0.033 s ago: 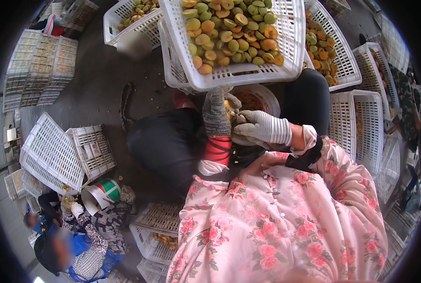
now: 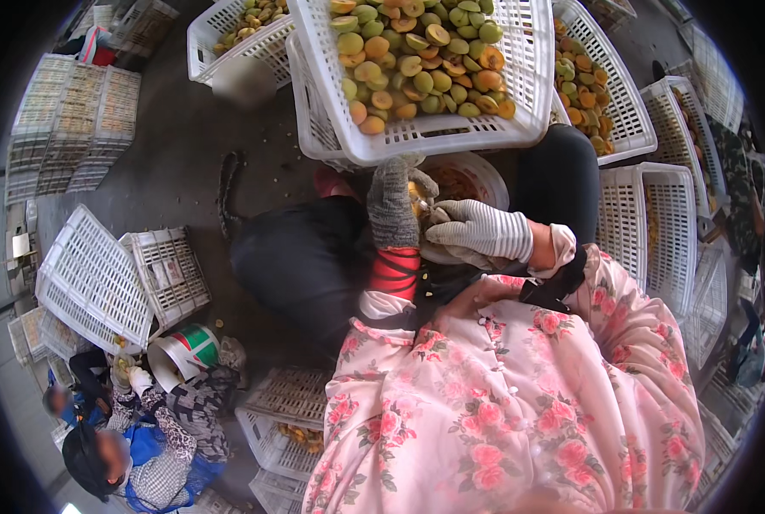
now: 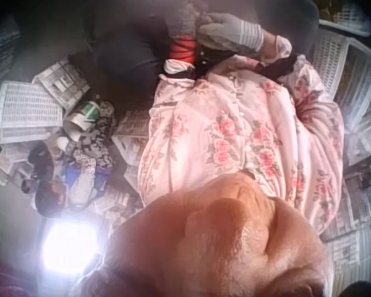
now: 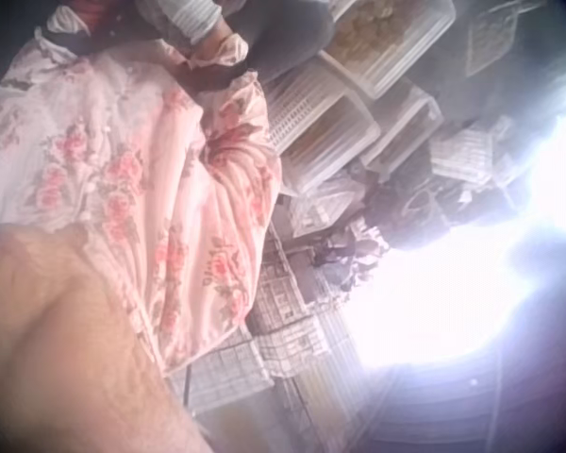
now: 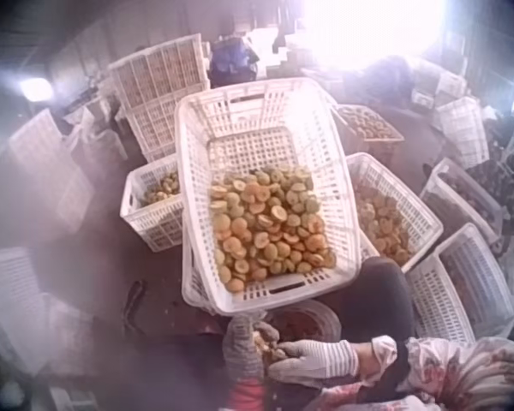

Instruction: Manually remove the stones or pits from fruit using a coring tool and place halves in a bucket.

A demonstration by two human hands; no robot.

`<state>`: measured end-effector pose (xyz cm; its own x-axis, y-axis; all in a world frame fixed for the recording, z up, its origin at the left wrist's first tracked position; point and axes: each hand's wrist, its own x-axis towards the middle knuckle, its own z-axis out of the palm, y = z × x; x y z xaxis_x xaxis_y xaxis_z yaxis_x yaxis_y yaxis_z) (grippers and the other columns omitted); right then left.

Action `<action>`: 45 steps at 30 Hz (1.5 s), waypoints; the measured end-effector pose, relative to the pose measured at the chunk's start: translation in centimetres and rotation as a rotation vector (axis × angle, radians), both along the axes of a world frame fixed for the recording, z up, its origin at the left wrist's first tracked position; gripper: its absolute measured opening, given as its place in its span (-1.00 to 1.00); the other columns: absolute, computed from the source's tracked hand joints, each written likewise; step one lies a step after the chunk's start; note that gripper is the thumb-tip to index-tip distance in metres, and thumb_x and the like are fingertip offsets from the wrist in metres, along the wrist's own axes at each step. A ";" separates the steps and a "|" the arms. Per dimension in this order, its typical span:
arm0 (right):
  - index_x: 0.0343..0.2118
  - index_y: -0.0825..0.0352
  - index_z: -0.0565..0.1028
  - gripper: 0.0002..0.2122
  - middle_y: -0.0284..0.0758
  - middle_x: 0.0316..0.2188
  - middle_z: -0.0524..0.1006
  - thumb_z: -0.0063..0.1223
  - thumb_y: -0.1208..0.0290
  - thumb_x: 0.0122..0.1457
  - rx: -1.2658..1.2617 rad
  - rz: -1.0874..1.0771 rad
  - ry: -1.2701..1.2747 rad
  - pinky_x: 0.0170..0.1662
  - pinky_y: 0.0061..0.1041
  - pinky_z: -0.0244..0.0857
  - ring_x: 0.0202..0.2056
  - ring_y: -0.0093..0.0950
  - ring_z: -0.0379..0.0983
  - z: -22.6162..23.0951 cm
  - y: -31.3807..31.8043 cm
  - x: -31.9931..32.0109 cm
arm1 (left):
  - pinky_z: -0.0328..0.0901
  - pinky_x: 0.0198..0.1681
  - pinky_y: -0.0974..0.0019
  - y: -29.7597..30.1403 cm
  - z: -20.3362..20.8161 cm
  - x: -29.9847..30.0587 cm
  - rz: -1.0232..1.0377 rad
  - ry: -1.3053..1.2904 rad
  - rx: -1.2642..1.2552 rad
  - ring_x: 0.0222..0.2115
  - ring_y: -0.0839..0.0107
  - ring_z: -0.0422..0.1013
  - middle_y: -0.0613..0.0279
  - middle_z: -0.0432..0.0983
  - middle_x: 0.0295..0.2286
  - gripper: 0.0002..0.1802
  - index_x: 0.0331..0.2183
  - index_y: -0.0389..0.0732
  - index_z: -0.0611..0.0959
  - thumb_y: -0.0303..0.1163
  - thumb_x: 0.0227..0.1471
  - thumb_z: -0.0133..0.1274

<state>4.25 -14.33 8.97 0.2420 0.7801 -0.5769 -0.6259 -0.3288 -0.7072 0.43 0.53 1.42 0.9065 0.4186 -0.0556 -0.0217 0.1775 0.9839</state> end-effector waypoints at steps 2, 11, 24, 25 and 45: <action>-0.44 0.21 0.35 -0.87 -0.59 -0.61 0.26 -0.06 0.32 0.20 0.112 -0.016 0.175 -0.57 -0.74 0.04 -0.59 -0.77 0.17 -0.6 -0.7 0.3 | 0.29 -0.46 0.42 0.2 -0.2 0.0 -0.072 -0.040 0.087 -0.57 0.45 0.40 0.23 0.47 -0.57 -0.61 -0.27 -0.29 0.53 -0.25 0.20 -0.34; -0.45 0.20 0.36 -0.86 -0.52 -0.64 0.30 -0.05 0.29 0.20 0.043 0.058 0.042 -0.62 -0.63 0.07 -0.67 -0.67 0.19 -3.8 -1.2 -0.6 | 0.29 -0.61 0.42 -0.7 -0.1 0.1 0.002 0.047 -0.669 -0.66 0.40 0.38 0.15 0.47 -0.61 -0.55 -0.28 -0.28 0.53 -0.06 0.19 -0.23; -0.38 0.32 0.35 -0.75 -0.11 -0.61 0.44 0.14 0.31 -0.03 -0.380 0.237 -1.349 -0.45 -0.27 0.30 -0.49 -0.09 0.44 -4.0 -2.7 1.3 | 0.35 -0.38 0.33 0.2 -1.1 0.3 0.052 -0.073 0.146 -0.46 0.27 0.44 0.02 0.50 -0.33 -0.64 -0.09 -0.25 0.45 -0.30 0.08 -0.10; -0.39 0.32 0.34 -0.75 -0.10 -0.60 0.42 0.16 0.33 -0.04 -0.341 0.039 -1.301 -0.45 -0.27 0.28 -0.49 -0.09 0.43 -3.6 -1.8 1.6 | 0.35 -0.19 0.29 0.2 -2.3 0.2 0.025 -0.256 0.838 -0.30 0.23 0.46 0.02 0.48 -0.25 -0.63 -0.06 -0.26 0.44 -0.39 0.06 -0.11; -0.12 0.22 0.43 -0.65 -0.21 -0.26 0.54 0.07 0.22 0.02 -0.683 -0.096 -1.355 -0.17 -0.35 0.32 -0.23 -0.22 0.48 -5.3 3.6 17.9 | 0.24 -0.68 0.51 -1.7 -3.6 0.4 0.000 0.207 -0.507 -0.66 0.52 0.37 0.20 0.52 -0.46 -0.71 -0.23 -0.19 0.52 -0.18 0.09 -0.02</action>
<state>22.19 -10.70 3.66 0.9024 0.4146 -0.1170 0.3133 -0.8181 -0.4823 0.79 -1.17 -2.20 0.8549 0.2932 -0.4280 0.1633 0.6309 0.7584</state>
